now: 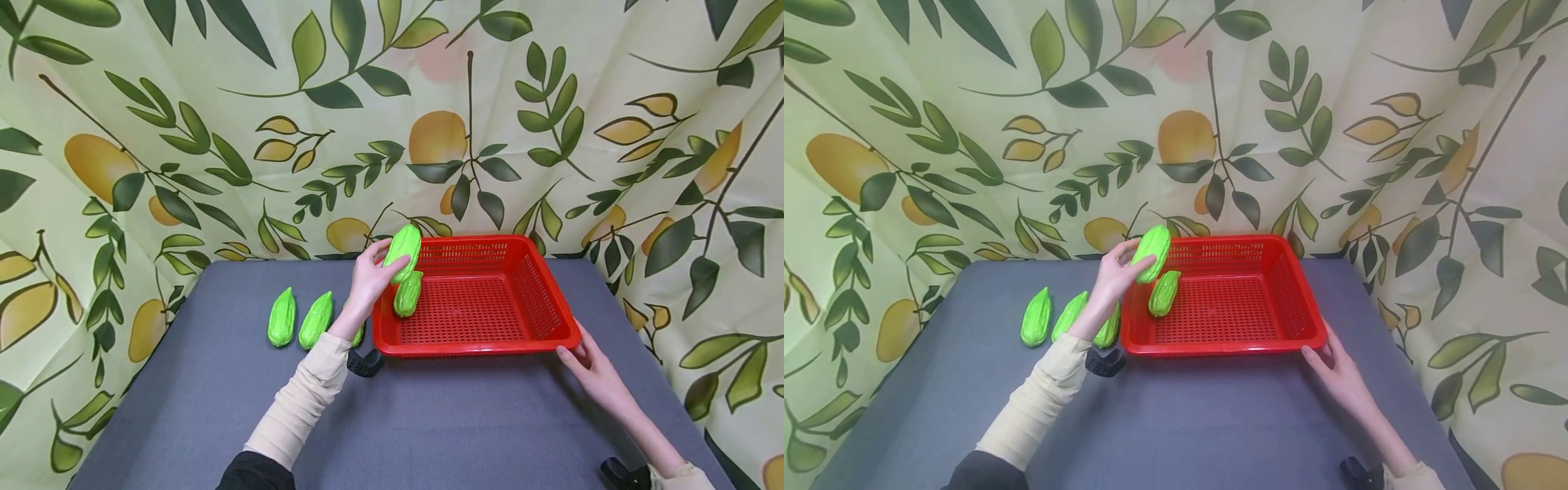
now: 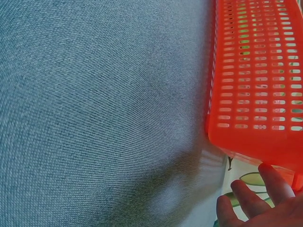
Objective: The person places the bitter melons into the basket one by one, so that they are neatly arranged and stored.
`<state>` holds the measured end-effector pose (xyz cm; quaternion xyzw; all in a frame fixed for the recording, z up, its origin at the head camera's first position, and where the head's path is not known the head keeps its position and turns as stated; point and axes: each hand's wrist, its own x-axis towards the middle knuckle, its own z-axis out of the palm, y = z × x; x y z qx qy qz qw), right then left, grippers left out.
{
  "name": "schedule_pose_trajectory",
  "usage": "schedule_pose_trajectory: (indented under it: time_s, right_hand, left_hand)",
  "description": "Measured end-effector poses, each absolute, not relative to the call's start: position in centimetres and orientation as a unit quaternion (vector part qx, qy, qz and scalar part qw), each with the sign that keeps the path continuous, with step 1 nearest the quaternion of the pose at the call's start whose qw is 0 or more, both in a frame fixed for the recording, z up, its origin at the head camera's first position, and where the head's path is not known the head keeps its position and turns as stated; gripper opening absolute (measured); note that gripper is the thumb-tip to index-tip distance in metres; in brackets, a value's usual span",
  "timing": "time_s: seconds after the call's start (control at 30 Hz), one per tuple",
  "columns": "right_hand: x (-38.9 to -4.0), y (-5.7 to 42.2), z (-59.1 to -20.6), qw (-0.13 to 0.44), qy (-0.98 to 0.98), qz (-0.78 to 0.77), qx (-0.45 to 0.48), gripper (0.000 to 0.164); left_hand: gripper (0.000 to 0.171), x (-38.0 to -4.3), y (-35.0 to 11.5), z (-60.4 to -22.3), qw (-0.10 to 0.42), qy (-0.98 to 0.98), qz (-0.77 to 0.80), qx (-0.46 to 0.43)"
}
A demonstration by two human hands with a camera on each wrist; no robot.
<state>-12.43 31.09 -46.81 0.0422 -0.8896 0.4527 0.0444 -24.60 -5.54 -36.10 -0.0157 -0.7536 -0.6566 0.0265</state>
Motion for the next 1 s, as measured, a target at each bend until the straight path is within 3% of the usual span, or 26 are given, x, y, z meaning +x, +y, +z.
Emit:
schedule_pose_trajectory:
  time_s: [0.2,1.0]
  right_hand:
    - [-12.3,31.0,-46.8,0.061,-0.891,0.447,0.054,0.071]
    - [-12.5,31.2,-46.7,0.038,-0.902,0.429,0.030,0.074]
  left_hand:
    - [0.056,-25.3,-5.1,-36.0,0.032,-0.768,-0.640,-0.012]
    - [0.055,-28.4,-3.6,-36.7,0.026,-0.778,-0.627,-0.031]
